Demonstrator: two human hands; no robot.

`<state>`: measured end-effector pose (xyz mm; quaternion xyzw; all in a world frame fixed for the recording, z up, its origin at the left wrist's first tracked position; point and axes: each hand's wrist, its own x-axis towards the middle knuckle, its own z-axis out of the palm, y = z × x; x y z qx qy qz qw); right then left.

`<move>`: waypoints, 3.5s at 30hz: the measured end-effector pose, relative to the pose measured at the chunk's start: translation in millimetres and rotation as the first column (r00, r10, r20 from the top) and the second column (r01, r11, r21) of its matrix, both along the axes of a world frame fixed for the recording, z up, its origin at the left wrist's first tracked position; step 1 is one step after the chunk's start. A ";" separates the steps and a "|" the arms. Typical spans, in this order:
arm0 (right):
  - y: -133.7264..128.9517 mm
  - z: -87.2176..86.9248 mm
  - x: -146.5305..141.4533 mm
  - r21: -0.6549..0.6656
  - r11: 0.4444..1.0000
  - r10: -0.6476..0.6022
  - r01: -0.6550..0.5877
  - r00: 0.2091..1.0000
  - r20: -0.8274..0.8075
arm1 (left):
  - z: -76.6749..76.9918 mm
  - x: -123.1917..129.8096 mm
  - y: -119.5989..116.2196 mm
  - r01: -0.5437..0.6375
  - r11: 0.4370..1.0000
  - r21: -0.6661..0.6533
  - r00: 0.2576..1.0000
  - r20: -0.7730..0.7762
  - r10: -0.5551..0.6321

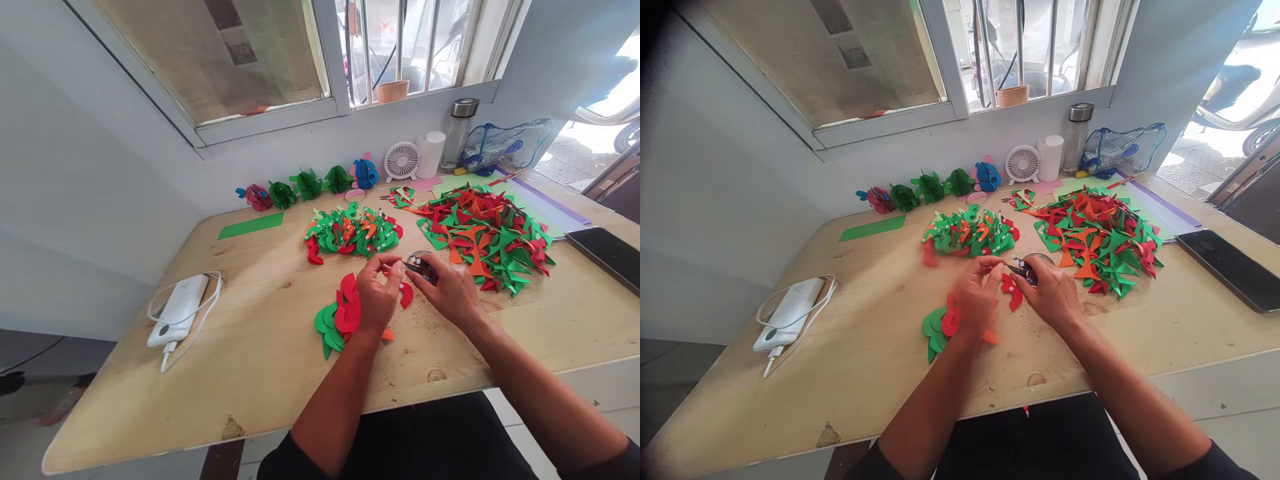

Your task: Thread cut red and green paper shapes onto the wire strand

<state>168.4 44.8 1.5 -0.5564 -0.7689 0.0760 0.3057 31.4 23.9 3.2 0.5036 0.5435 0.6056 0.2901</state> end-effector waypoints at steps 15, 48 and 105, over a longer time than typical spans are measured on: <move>-2.7 -0.6 -2.5 0.107 0.994 -0.004 -0.009 0.993 0.120 | -0.8 2.7 1.0 0.013 0.999 0.034 0.979 -0.203 -0.005; 1.0 -4.9 -2.3 0.090 0.995 -0.054 0.040 0.986 0.158 | -2.7 1.6 5.5 -0.012 1.000 0.016 1.000 0.005 0.012; -1.3 8.0 19.4 -0.106 0.994 -0.015 -0.002 0.988 -0.157 | -5.4 -0.4 9.2 0.193 0.973 -0.126 0.937 0.318 -0.145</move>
